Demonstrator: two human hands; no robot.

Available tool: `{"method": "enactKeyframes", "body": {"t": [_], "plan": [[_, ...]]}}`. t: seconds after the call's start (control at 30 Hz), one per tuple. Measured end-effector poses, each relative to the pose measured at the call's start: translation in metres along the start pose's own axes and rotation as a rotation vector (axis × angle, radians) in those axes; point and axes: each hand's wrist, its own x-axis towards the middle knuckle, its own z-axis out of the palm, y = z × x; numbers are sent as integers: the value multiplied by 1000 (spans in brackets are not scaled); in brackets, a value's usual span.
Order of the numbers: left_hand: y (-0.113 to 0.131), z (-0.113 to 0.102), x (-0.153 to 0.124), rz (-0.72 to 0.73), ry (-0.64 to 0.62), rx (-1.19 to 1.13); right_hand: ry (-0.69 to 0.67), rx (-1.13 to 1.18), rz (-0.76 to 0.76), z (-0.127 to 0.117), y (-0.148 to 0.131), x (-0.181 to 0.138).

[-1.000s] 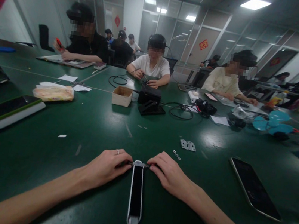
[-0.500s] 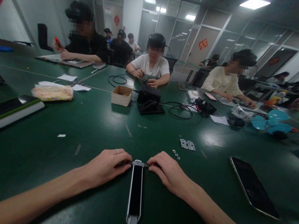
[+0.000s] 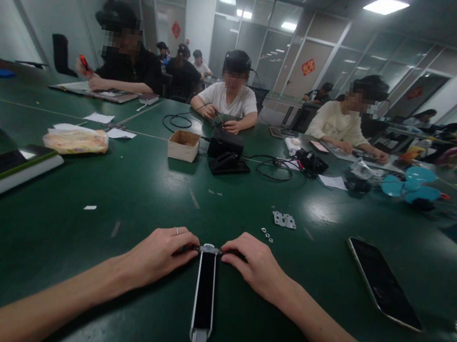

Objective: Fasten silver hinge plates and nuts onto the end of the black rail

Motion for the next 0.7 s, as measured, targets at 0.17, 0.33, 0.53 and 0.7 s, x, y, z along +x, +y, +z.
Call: {"method": "enactKeyframes", "body": {"t": [0.17, 0.33, 0.53, 0.7], "plan": [[0, 0, 1, 11, 8, -3, 40, 26, 28, 5, -2, 1], [0, 1, 1, -1, 10, -10, 45, 44, 39, 7, -3, 1], [-1, 1, 0, -2, -2, -7, 51, 20, 43, 5, -5, 2], [0, 0, 1, -4, -7, 1, 37, 6, 55, 4, -7, 2]]}}
